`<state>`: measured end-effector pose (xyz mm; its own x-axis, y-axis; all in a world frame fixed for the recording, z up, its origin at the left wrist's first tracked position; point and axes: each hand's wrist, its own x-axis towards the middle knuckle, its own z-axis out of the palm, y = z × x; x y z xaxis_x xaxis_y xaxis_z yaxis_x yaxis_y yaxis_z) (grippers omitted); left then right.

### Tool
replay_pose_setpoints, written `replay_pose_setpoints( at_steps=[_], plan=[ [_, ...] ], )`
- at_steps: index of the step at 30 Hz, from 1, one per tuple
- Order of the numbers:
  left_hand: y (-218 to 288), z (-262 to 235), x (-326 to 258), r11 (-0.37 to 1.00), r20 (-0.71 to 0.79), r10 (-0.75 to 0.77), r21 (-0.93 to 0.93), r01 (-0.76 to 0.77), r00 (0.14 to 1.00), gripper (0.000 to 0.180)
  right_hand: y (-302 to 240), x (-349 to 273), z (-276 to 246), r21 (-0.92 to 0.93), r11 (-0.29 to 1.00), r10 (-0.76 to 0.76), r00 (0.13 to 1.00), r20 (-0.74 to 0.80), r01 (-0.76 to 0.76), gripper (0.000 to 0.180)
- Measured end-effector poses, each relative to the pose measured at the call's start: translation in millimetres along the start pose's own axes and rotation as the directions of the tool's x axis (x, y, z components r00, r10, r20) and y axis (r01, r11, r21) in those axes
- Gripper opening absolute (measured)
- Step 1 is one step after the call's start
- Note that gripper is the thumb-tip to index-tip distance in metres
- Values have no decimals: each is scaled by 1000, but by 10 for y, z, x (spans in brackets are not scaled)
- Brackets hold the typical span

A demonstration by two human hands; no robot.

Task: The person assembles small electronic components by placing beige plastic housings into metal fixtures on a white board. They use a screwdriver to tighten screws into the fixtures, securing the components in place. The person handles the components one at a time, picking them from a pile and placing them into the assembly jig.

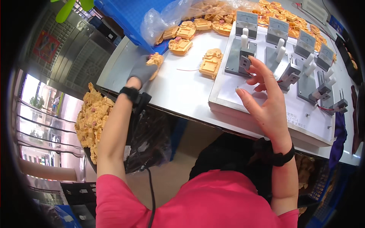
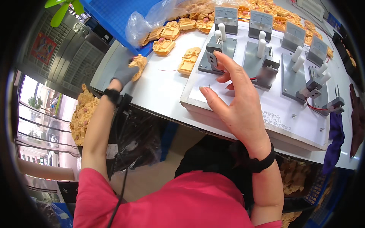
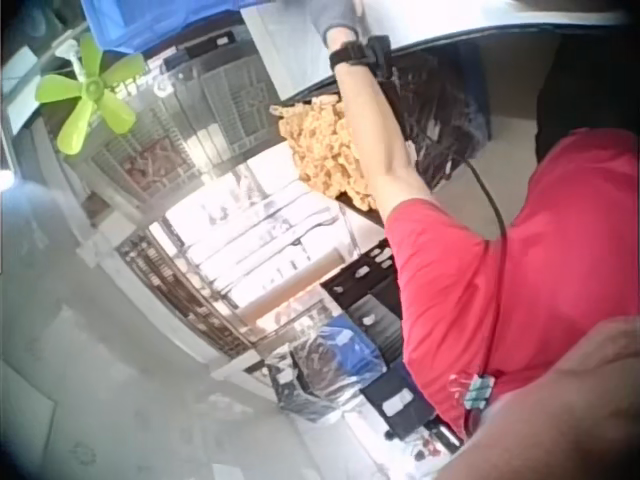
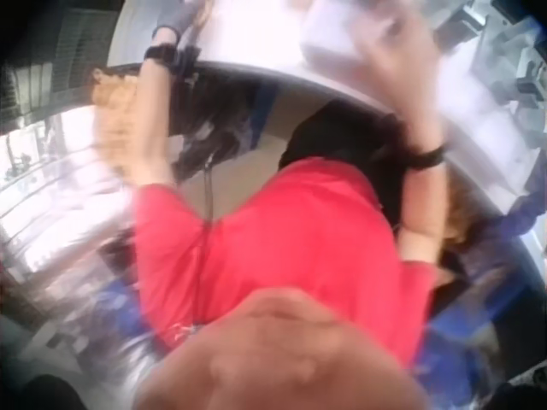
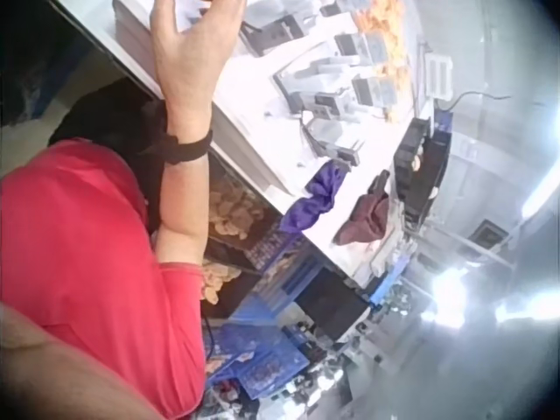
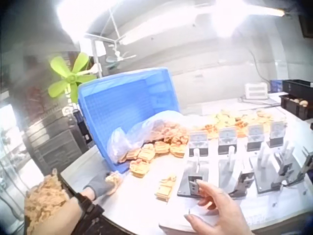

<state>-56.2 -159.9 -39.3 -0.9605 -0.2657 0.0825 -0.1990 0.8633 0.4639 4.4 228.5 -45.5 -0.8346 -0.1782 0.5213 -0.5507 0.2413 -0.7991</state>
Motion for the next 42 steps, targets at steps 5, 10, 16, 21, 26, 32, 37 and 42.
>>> replay_pose_setpoints(
  at_steps=[5, 10, 16, 21, 26, 32, 37, 42],
  plan=[
    [208, -156, -498, 299, 219, 35, -933, 199, 975, 46, 8, -9, 19, -15, 1000, -11, 1000, 6, 11, 65],
    [599, -161, -806, -134, 336, 173, -923, 360, 926, 40, -22, -10, 2, -22, 1000, 8, 1000, 23, -7, 67],
    [890, -15, -900, -81, 362, 281, -914, 397, 889, 49, -30, 3, -6, -23, 999, 24, 999, 36, -24, 68],
    [1011, 26, -935, 28, 274, 300, -960, 279, 914, 49, -22, -3, 0, -29, 999, 25, 999, 38, -23, 69],
    [921, 77, -904, 48, 281, 226, -960, 277, 933, 47, -14, 6, 2, -16, 999, 35, 999, 39, -34, 70],
    [635, 128, -768, -75, 322, 375, -924, 374, 869, 31, -26, 35, 1, 18, 998, 56, 996, 62, -58, 72],
    [591, 207, -677, -242, 348, 504, -822, 516, 791, 24, -32, 65, -8, 77, 995, 62, 995, 84, -69, 62],
    [813, 194, -799, -157, 309, 334, -913, 376, 890, 26, -26, 81, -43, 134, 989, 45, 992, 121, -62, 49]
  ],
)
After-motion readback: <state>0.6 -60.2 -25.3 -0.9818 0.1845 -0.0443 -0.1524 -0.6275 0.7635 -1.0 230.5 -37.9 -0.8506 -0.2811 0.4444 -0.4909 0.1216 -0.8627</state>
